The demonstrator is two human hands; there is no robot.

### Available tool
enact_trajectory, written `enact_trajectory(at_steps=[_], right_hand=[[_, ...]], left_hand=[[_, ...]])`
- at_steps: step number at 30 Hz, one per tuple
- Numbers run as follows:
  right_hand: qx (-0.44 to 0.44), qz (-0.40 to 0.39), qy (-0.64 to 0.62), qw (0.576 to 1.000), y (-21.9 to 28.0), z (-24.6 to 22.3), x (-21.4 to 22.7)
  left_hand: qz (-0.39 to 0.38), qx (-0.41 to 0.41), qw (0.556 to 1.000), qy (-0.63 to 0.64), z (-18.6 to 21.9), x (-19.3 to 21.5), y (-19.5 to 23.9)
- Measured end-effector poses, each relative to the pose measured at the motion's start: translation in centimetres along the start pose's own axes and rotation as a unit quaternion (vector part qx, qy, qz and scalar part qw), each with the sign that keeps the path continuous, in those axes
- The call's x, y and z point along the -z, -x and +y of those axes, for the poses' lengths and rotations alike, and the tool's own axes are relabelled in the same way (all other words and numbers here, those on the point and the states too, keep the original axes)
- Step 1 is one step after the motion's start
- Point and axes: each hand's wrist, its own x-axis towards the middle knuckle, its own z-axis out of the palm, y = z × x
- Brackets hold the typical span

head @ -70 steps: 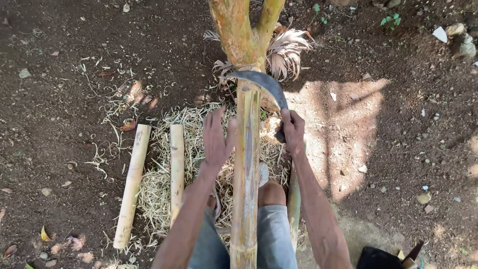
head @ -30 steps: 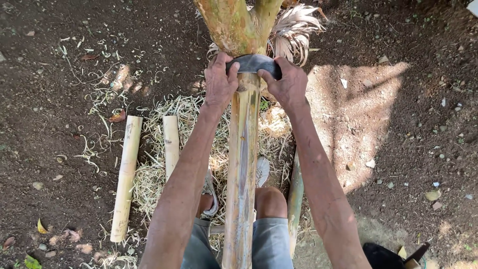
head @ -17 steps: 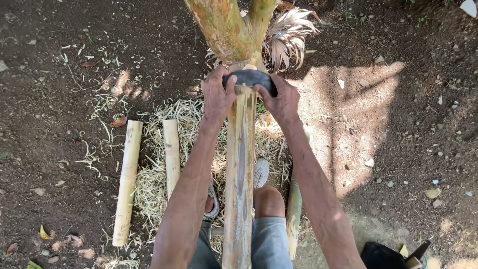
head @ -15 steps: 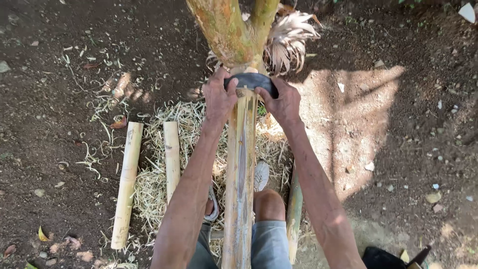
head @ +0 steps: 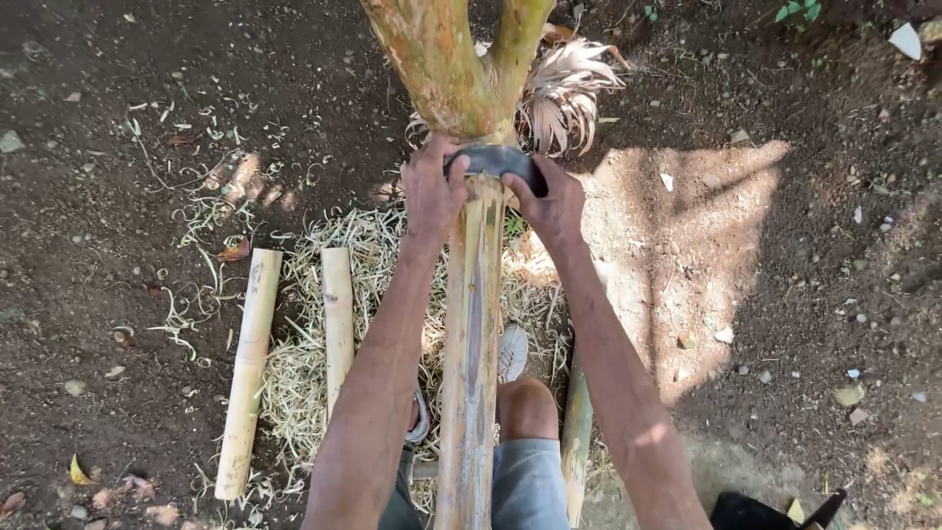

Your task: Scraping the outer bark from a piece of bamboo using a curved blade.

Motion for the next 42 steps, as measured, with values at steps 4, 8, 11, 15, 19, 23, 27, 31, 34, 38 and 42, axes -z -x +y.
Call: enact_trajectory(at_steps=[4, 8, 11, 15, 19, 23, 27, 31, 34, 38, 42], right_hand=[[0.011, 0.004, 0.014, 1.0, 1.6, -1.5, 1.6], [0.003, -0.03, 0.036, 0.999, -1.0, -1.9, 1.8], [-0.044, -0.099, 0.071, 0.992, -1.5, -1.3, 1.4], [0.017, -0.049, 0.047, 0.998, 0.2, -0.9, 1.5], [0.039, -0.059, 0.028, 0.997, -1.2, -1.5, 2.1], [-0.024, -0.109, 0.014, 0.994, -0.8, -1.0, 1.9], [-0.044, -0.105, 0.007, 0.993, 3.2, -1.5, 2.7], [-0.043, -0.076, 0.028, 0.996, 3.8, -3.1, 3.9], [-0.049, -0.059, 0.022, 0.997, 2.6, -3.7, 4.1], [-0.056, -0.069, 0.044, 0.995, -0.4, -3.4, 3.3], [0.041, -0.037, 0.095, 0.994, -2.3, -2.0, 1.8]], left_hand=[[0.014, -0.023, 1.0, 0.002, 0.6, 0.5, 0.9], [-0.024, 0.047, 0.998, -0.015, 0.0, 0.2, -0.4], [-0.045, 0.125, 0.991, 0.002, 0.2, -0.1, -0.5], [-0.018, 0.027, 0.998, -0.054, -1.7, -0.7, 0.6], [-0.03, 0.046, 0.998, 0.0, 0.3, 0.0, 0.3], [-0.021, 0.118, 0.987, 0.105, 1.2, 0.0, -0.2], [-0.053, 0.062, 0.995, -0.057, -1.8, -0.4, 3.5], [-0.03, 0.038, 0.997, -0.057, -0.1, -0.1, 3.9], [0.018, -0.07, 0.992, -0.106, -0.3, -0.1, 2.7], [-0.028, -0.003, 0.998, -0.058, -2.2, -0.8, 0.0], [-0.028, 0.028, 0.997, 0.066, -2.6, -0.1, -0.5]])
